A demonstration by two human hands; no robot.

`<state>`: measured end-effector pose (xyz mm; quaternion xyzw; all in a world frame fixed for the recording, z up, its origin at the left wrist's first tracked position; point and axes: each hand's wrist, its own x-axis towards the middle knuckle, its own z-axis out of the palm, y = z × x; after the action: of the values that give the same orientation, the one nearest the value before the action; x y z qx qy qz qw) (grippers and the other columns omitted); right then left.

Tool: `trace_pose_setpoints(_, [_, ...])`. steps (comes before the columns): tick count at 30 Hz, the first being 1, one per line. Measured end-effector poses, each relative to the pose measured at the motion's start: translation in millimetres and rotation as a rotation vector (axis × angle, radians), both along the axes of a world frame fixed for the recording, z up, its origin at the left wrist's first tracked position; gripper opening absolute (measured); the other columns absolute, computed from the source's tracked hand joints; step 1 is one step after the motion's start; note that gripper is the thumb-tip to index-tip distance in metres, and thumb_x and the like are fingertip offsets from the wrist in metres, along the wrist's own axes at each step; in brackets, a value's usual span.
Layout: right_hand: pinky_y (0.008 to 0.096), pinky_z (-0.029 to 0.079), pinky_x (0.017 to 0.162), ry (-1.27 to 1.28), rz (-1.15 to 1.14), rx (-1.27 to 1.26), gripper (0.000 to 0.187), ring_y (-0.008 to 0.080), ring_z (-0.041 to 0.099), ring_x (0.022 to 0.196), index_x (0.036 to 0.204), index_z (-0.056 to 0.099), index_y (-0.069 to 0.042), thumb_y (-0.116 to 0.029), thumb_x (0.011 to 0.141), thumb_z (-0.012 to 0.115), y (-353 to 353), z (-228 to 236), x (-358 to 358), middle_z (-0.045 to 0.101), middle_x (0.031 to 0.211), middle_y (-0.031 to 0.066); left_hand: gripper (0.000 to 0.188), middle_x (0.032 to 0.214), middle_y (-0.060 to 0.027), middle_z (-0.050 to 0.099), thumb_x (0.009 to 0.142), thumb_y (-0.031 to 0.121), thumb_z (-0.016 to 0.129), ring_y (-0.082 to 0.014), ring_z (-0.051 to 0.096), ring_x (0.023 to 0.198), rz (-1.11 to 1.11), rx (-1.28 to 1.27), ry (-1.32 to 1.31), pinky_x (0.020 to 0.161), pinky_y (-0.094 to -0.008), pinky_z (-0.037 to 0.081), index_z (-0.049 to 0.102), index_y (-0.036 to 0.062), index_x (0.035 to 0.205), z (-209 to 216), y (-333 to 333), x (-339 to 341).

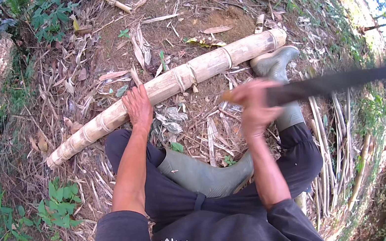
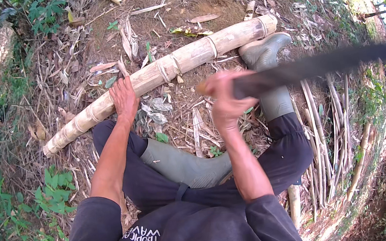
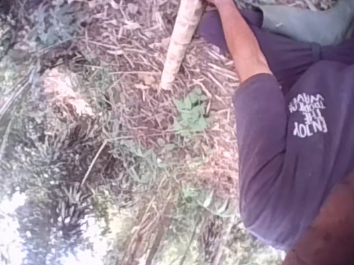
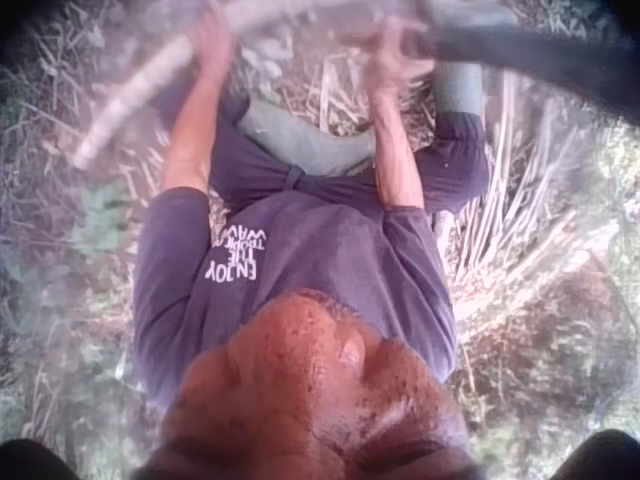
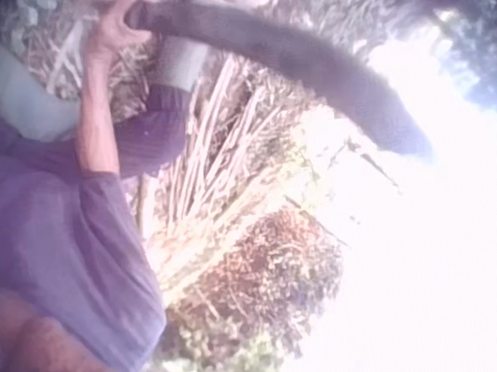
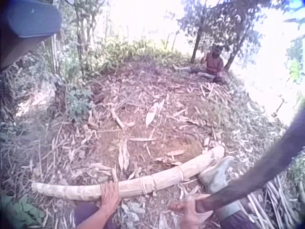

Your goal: The person sits on the ground in a wooded area and uses a machete to chop a long bamboo pole into smaller sections. They position the bamboo between their legs, strike it repeatedly with the machete to sever the stalk, and then separate the cut pieces.

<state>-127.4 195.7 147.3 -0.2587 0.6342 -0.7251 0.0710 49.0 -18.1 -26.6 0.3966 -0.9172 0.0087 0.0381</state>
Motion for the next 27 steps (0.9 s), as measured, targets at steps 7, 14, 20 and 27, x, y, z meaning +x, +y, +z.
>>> trace_pose_setpoints(7, [0.0311, 0.043, 0.044, -0.523, 0.436, 0.967, 0.012, 0.0134, 0.052, 0.044, 0.076, 0.053, -0.001, -0.009, 0.081, 0.061, 31, -103, 12, 0.053, 0.056, 0.0041, 0.090, 0.120, -0.0176, 0.050, 0.061, 0.022, 0.084, -0.0365, 0.048, 0.115, -0.094, 0.235, 0.007, 0.100, -0.0523, 0.034, 0.039, 0.0060, 0.137, 8, -23, 1])
trace_pose_setpoints(14, [0.0277, 0.041, 0.040, -0.688, 0.544, 0.880, 0.013, 0.0117, 0.048, 0.041, 0.075, 0.053, -0.003, -0.008, 0.082, 0.062, 51, -118, 4, 0.051, 0.056, 0.0010, 0.092, 0.119, -0.0176, 0.053, 0.052, 0.027, 0.088, -0.0365, 0.051, 0.114, -0.081, 0.479, -0.123, 0.096, -0.0511, 0.038, 0.044, 0.0088, 0.131, 22, -38, -7])
trace_pose_setpoints(20, [0.0277, 0.039, 0.039, -0.410, 0.466, 0.936, 0.014, 0.0103, 0.047, 0.042, 0.079, 0.055, 0.000, -0.009, 0.085, 0.064, 49, -4, -31, 0.051, 0.056, 0.0019, 0.088, 0.111, -0.0123, 0.050, 0.055, 0.019, 0.086, -0.0328, 0.051, 0.109, -0.080, 0.133, 0.054, 0.096, -0.0503, 0.035, 0.043, 0.0087, 0.131, -4, -18, 0])
trace_pose_setpoints(27, [0.0376, 0.050, 0.066, 0.361, 0.232, -0.435, 0.025, 0.0161, 0.052, 0.059, 0.080, 0.053, -0.005, -0.022, 0.095, 0.043, -15, 187, -34, 0.050, 0.063, 0.0027, 0.083, 0.109, -0.0127, 0.050, 0.058, 0.013, 0.081, -0.0328, 0.051, 0.108, -0.101, 0.180, 0.078, 0.095, -0.0493, 0.035, 0.043, 0.0088, 0.131, 1, -23, 3])
